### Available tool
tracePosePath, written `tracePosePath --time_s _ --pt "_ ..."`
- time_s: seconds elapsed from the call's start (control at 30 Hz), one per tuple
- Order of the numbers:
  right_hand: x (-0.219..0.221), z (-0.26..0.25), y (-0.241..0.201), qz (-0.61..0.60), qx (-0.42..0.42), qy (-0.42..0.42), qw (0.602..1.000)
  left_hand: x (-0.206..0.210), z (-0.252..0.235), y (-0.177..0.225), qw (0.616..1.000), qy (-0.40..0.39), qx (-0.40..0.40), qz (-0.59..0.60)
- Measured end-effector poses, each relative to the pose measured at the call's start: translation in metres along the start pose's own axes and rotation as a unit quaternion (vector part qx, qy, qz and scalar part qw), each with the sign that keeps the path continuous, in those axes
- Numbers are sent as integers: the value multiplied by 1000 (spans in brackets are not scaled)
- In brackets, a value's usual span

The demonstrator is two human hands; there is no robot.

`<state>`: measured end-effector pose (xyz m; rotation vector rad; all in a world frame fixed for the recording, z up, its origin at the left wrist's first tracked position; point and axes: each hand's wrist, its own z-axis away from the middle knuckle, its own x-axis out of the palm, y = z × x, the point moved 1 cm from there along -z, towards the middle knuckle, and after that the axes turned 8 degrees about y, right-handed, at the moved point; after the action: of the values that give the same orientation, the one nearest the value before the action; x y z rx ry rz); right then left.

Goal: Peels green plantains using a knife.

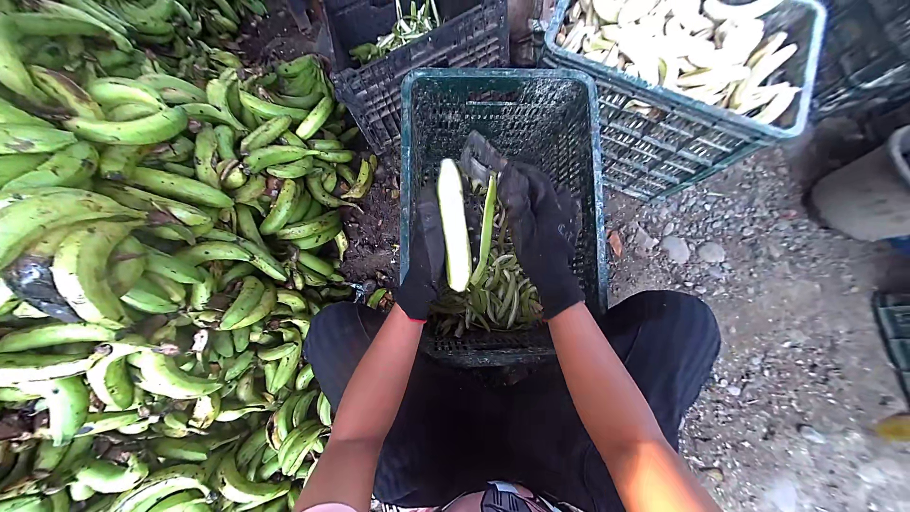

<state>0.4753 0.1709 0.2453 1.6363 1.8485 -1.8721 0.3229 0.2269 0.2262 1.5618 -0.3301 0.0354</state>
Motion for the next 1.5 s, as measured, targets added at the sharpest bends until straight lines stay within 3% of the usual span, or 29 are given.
tracePosePath --time_s 0.1,0.17,0.3,0.37,0.43,0.5,0.6,0.73,0.83,0.9,1.03,1.27,1.33,1.43,1.5 --pt "5 42 10 12 -55 -38 998 -8 -16 1 990 28 65 125" --pt "10 72 17 24 -78 -38 996 -9 -21 2 977 109 53 175" --pt "16 95 22 48 -91 -7 995 -18 -14 -2 972 192 126 48" --pt "16 81 19 58 -78 -23 995 -16 -14 0 982 150 107 50" --pt "18 54 14 75 -44 -44 995 -12 -8 4 998 43 31 -15" --pt "18 23 12 57 0 -62 996 -7 0 3 990 -61 -11 -128" --pt "14 -8 19 -4 45 -83 996 -6 11 -1 970 -109 -30 -217" --pt "8 26 17 9 -15 -83 996 -11 -13 -9 996 65 60 6" --pt "21 74 21 33 -107 -25 993 -15 -19 -2 956 233 110 143" --pt "29 86 23 19 -139 24 990 -21 -19 -6 935 280 149 160" --pt "22 75 13 -3 -117 -36 992 -24 -26 -2 945 197 107 239" --pt "12 48 13 29 -99 -39 994 -10 -19 3 984 -26 33 173" --pt "9 43 13 64 -96 -29 993 -9 -16 -1 991 -22 40 125" --pt "8 46 15 89 -133 1 987 -11 -16 4 994 78 73 -7" --pt "12 42 15 82 -129 16 988 -12 -15 12 988 79 86 -97"
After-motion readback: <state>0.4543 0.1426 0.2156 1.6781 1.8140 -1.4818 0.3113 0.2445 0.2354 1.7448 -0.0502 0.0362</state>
